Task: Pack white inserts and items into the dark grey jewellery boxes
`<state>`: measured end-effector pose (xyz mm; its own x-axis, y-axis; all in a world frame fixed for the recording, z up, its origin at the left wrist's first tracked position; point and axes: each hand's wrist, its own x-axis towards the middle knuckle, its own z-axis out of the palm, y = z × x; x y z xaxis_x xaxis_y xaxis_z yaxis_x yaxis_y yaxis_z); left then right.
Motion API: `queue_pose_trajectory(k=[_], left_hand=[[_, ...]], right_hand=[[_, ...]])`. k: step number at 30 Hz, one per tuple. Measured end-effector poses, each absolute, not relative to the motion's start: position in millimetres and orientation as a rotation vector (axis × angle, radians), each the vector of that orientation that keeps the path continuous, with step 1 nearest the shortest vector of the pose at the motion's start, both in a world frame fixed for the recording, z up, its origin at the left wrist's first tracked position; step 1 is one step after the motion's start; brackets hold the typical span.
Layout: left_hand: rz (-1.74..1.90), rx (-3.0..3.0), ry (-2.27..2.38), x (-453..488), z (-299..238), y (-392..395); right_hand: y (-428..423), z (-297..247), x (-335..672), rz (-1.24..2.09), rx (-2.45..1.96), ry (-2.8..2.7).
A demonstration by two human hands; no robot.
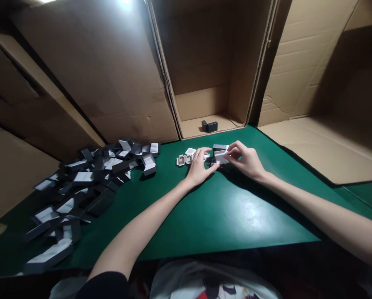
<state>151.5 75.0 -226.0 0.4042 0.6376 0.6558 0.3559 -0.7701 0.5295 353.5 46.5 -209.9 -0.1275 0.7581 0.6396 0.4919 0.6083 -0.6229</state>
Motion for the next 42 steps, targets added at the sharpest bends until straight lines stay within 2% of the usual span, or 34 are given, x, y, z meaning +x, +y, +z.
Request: queue_pose_trajectory(k=[5, 8, 11, 19, 27, 30, 35, 42], left_hand=[[1.045, 2.256, 0.788, 150, -236, 84], [0.951, 2.251, 0.753, 148, -237, 87], [0.952, 2.249, 0.735, 148, -235, 86], [1.054, 2.283, 0.848, 149, -234, 84], [1.093, 2.267, 0.897, 149, -236, 85], [1.076, 2.284, 0.965, 148, -236, 84], [1.098, 2.359, 0.934, 148, -232, 82], [1.143, 2.389, 0.967, 149, -229, 82]], right_hand=[[49, -217, 352, 0.211, -1.019, -1.841], [50, -218, 349, 0.306, -1.0, -1.836], [50, -218, 347, 0.377, -1.004, -1.832], [50, -215, 349, 0.237, -1.025, -1.999], [52, -215, 354, 0.625, -1.117, -1.868], [55, -218, 355, 0.51, -1.091, -2.02], [55, -222, 358, 0.084, -1.088, -2.318], [59, -225, 366, 0.017, -1.1, -2.37]])
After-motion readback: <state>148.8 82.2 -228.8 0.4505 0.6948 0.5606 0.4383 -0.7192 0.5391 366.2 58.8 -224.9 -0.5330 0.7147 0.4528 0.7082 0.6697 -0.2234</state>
